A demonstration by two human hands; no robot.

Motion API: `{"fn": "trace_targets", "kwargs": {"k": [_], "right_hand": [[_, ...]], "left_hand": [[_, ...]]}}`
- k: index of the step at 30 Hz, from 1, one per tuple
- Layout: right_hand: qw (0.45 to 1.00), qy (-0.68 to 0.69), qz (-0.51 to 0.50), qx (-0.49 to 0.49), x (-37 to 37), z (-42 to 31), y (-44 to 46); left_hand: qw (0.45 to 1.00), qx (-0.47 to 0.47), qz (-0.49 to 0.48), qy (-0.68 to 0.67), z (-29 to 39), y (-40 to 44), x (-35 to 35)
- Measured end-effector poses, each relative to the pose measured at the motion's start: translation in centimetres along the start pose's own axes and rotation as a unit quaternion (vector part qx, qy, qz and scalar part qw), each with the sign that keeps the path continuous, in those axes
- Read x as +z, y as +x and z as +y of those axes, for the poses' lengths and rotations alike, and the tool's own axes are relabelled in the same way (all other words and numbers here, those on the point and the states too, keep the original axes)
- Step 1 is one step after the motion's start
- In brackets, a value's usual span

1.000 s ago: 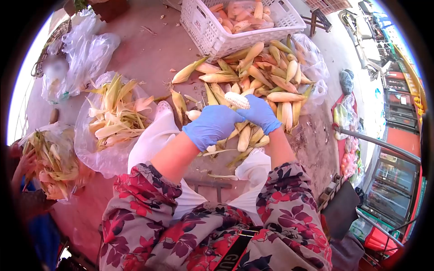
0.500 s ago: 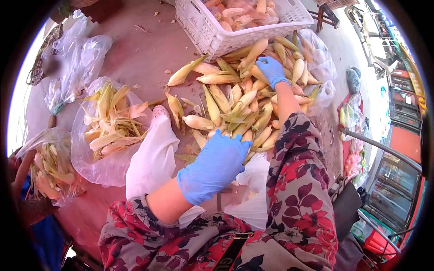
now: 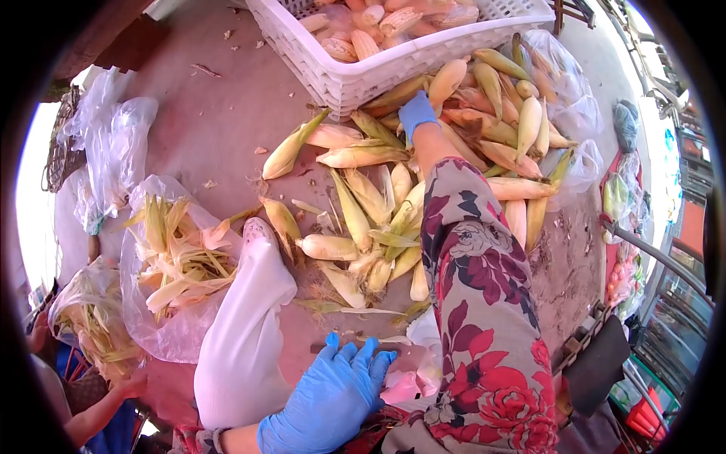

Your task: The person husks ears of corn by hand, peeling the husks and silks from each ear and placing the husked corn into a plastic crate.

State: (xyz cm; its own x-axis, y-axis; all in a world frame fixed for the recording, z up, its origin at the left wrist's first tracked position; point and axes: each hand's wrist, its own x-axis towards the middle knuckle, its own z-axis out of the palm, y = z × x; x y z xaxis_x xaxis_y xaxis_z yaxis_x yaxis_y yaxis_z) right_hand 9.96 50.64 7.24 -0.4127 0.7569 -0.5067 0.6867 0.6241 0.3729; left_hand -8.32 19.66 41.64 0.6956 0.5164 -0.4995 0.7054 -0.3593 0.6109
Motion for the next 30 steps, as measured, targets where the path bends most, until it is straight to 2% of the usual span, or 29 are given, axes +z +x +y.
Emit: {"fn": "trace_targets", "kwargs": {"k": [1, 3, 4, 8, 10, 13, 15, 20, 22, 23, 25, 27, 30], "right_hand": [[0.999, 0.04, 0.014, -0.018, -0.1, 0.5, -0.8], [0.984, 0.117, 0.104, -0.083, 0.2, 2.1, -5.1], [0.99, 0.071, 0.098, -0.077, 0.6, 1.5, -6.8], [0.986, 0.039, 0.1, -0.127, 6.1, -2.5, -13.0], [0.984, 0.079, 0.086, -0.134, 7.2, -5.3, -16.4], [0.969, 0.185, 0.135, -0.095, 7.9, -7.8, -20.4], [0.963, 0.208, 0.124, -0.119, 8.3, -9.3, -22.7], [0.948, 0.277, 0.069, -0.143, 3.9, -12.1, -26.5], [0.884, 0.414, 0.217, 0.002, 3.4, -12.5, -24.0], [0.831, 0.466, 0.295, 0.08, 3.3, -12.1, -21.4], [0.784, 0.463, 0.318, 0.266, 1.6, -9.4, -16.7], [0.759, 0.411, 0.285, 0.416, 2.1, -7.6, -11.7], [0.712, 0.512, 0.052, 0.478, 2.2, -6.1, -8.3]], "left_hand": [[1.0, -0.001, 0.003, 0.0, 0.1, 0.2, 0.2], [1.0, 0.0, 0.017, 0.003, 0.3, 0.2, 0.8], [1.0, -0.003, 0.022, 0.006, 0.4, 0.3, 0.7], [0.999, -0.012, 0.023, 0.023, 1.5, -0.3, 1.0], [0.999, -0.009, 0.03, 0.038, 1.9, -0.6, 1.5], [0.998, 0.003, 0.02, 0.055, 2.6, -1.0, 2.1], [0.997, 0.004, 0.002, 0.071, 3.1, -1.0, 2.0], [0.999, 0.017, 0.023, 0.033, 3.2, -1.1, 2.5], [1.0, 0.014, 0.012, 0.019, 3.2, -0.9, 2.2], [1.0, 0.013, 0.006, 0.022, 3.0, -0.9, 2.1], [0.999, 0.012, 0.001, 0.035, 2.8, -0.6, 2.1], [0.998, 0.007, 0.007, 0.056, 2.4, -0.3, 2.4], [1.0, 0.012, 0.023, 0.016, 2.0, 0.1, 2.3]]}}
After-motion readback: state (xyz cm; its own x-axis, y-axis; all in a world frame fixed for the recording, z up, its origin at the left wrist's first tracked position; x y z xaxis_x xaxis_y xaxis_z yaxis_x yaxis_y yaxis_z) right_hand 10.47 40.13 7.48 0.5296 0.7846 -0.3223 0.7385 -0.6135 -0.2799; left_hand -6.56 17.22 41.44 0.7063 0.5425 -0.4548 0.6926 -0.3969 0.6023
